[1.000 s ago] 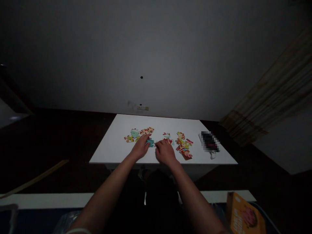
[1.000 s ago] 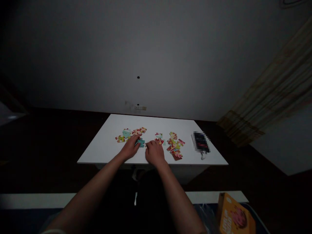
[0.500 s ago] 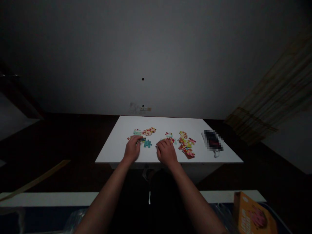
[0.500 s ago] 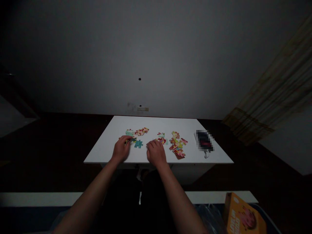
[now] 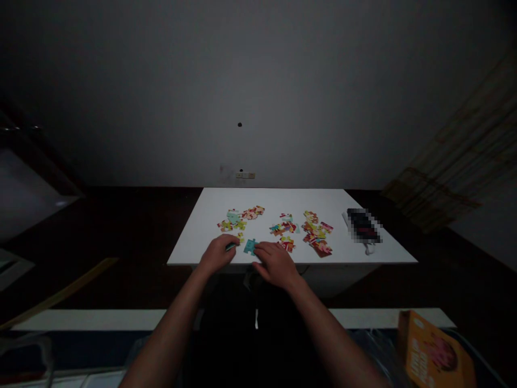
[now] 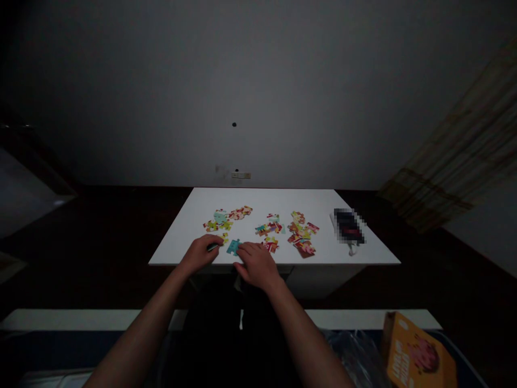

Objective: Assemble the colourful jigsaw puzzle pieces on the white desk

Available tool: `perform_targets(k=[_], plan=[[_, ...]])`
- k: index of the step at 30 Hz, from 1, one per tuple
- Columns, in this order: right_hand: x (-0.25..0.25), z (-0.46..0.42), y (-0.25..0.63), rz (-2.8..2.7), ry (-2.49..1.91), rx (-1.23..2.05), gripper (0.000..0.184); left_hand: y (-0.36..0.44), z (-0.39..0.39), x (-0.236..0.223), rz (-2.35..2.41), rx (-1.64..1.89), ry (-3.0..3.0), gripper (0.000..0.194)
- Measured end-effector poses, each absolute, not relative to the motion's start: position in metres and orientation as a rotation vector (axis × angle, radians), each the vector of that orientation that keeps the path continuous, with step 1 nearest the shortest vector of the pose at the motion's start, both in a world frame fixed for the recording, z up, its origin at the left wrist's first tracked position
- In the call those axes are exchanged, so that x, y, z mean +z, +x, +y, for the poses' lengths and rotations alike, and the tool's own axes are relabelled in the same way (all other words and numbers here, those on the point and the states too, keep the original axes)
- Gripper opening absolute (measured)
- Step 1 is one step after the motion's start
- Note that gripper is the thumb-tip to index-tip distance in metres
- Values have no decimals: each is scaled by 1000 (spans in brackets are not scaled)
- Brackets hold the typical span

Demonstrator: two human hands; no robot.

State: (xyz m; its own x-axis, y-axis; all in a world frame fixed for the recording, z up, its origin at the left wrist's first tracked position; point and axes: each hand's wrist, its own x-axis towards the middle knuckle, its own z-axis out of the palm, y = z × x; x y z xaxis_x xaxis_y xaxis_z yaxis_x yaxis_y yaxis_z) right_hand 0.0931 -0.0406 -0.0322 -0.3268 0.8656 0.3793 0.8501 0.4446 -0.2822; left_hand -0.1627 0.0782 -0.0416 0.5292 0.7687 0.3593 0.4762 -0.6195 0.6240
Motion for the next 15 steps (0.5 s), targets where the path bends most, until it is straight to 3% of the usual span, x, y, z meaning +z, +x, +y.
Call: perform_targets(k=[6, 11, 15], plan=[[-52, -51, 105, -2153, -1323, 91, 27, -164, 76, -40, 1016, 868, 2318, 41], [-39, -26, 104, -1728, -1669, 26, 31, -163, 75, -41, 971, 881, 2370, 41], [-17, 2, 99, -1711, -1904, -33, 25, -162, 72, -41, 938, 883, 2460, 33]])
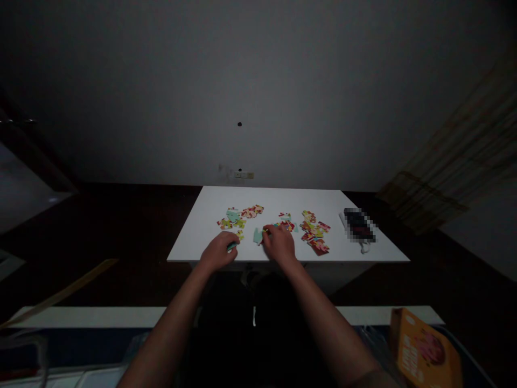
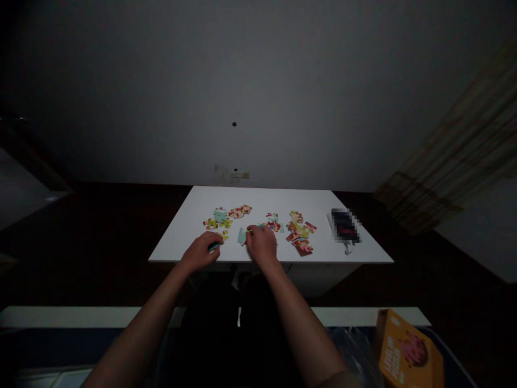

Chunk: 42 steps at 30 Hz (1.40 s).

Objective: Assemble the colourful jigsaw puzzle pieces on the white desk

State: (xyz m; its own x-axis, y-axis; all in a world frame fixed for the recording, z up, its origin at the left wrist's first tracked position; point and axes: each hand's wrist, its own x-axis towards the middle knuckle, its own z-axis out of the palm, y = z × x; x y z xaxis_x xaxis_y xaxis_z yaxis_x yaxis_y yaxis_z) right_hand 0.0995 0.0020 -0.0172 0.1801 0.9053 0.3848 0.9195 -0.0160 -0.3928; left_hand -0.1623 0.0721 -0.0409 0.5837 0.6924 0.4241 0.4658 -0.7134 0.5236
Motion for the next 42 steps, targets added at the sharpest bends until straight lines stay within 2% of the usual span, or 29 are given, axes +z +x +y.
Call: perform_targets(k=[4, 9, 18, 25, 31, 33, 37, 39, 42], plan=[[-14, 6, 96, -1802, -1869, -167, 21, -162, 71, -42, 875, 921, 2544, 29], [-37, -32, 109, -1782, -1770, -192, 27, -163, 67, -42, 772, 978, 2603, 24], [-68, -108, 196, -1491, -1904, -343, 42, -140, 50, -47, 705, 964, 2641, 22], [-68, -95, 254, -1418, -1848, -7, 57, -108, 38, -46, 718, 852, 2643, 21], [-67, -72, 278, -1538, -1805, 146, 69, -123, 48, -35, 780, 959, 2619, 29], [-64, -64, 287, -1606, -1898, 86, 76, -138, 61, -31, 948, 921, 2654, 43], [-55, -47, 299, -1673, -2223, 86, 102, -162, 91, -26, 1288, 616, 2680, 101], [-50, -37, 296, -1653, -2360, 154, 109, -164, 101, -26, 1382, 433, 2652, 111], [-42, -22, 282, -1653, -2429, 231, 114, -154, 109, -27, 1360, 220, 2637, 114]])
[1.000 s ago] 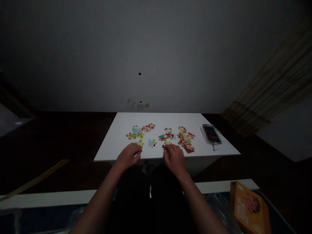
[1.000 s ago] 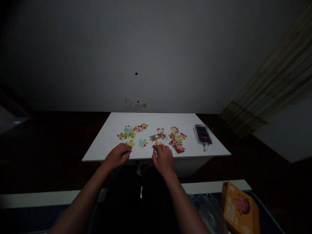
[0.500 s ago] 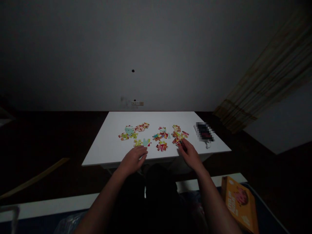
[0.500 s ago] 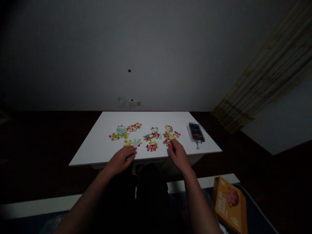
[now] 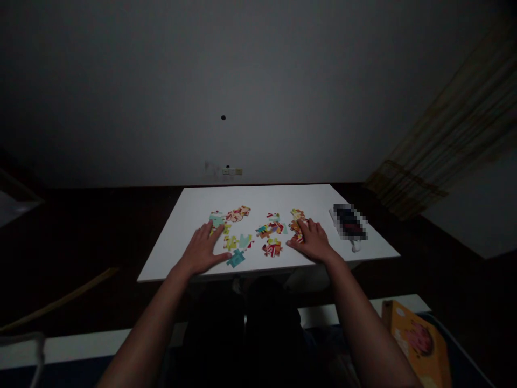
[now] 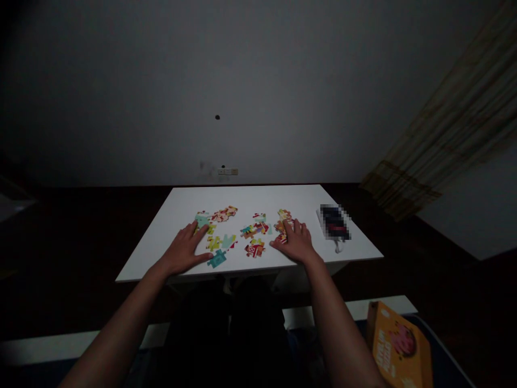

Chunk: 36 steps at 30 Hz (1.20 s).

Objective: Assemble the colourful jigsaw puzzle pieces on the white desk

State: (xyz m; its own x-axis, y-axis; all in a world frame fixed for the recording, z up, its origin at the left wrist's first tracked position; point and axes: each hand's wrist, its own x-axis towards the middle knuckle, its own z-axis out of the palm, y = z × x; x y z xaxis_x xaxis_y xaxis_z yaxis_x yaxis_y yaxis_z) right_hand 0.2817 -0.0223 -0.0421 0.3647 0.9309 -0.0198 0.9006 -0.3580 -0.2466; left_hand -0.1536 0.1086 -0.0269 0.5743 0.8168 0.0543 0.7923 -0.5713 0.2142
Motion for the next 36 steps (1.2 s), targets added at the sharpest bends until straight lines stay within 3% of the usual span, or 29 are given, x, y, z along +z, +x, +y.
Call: perform_targets(k=[12, 20, 29, 36], plan=[[-50, 10, 242, -1720, -2200, 229, 107, -86, 97, -30, 1290, 179, 2629, 100], [-52, 49, 235, -1717, -2176, 257, 99, -39, 98, -31, 1320, 141, 2617, 104], [-39, 53, 235, -1751, -2119, 188, 65, -11, 90, -26, 1336, 90, 2609, 88], [-33, 46, 239, -1877, -1830, 159, 44, -41, 115, -15, 1358, 339, 2574, 86]])
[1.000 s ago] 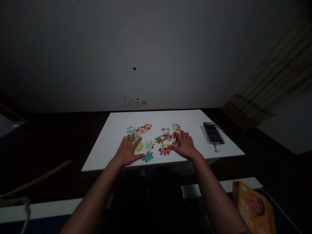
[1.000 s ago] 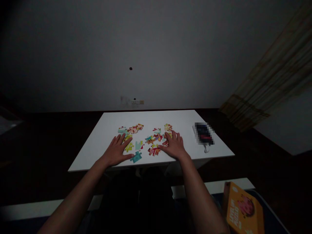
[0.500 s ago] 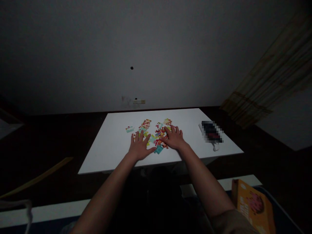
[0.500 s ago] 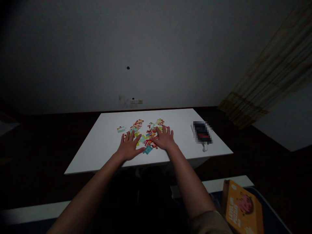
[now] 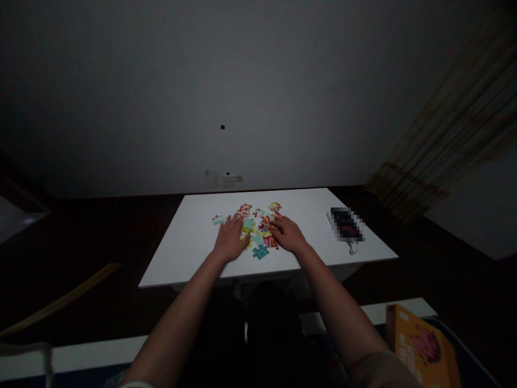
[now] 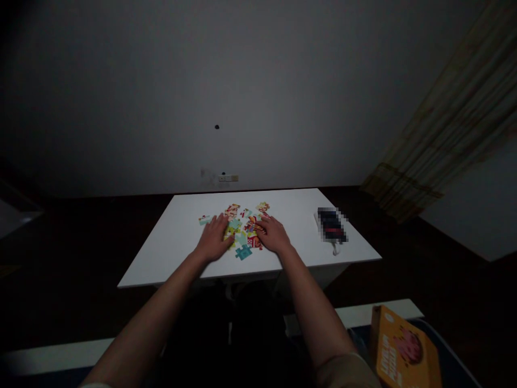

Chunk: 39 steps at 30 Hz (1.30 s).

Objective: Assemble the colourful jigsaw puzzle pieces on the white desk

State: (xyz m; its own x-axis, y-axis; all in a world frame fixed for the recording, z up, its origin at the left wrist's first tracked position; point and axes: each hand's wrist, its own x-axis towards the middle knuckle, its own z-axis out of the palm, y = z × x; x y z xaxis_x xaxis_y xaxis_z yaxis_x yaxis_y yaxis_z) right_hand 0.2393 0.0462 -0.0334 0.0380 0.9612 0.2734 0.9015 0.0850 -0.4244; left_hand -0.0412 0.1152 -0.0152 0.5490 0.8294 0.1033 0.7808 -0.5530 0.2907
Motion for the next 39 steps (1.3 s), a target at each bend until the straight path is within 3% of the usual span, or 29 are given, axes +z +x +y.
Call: perform_targets(k=[5, 11, 30, 34, 39], plan=[[-36, 49, 241, -1521, -1953, 149, 46, -64, 149, -13, 1703, 268, 2414, 97], [-39, 53, 245, -1429, -1987, 159, 47, -34, 168, -23, 1550, 67, 2485, 97], [-29, 52, 262, -981, -2006, 54, 45, 75, 142, -29, 1419, 163, 2550, 92], [-11, 29, 246, -1269, -1926, -59, 38, 85, 141, -32, 1449, 152, 2523, 94], [-9, -25, 193, -1955, -1478, 30, 25, 83, 141, -36, 1439, 224, 2524, 90]])
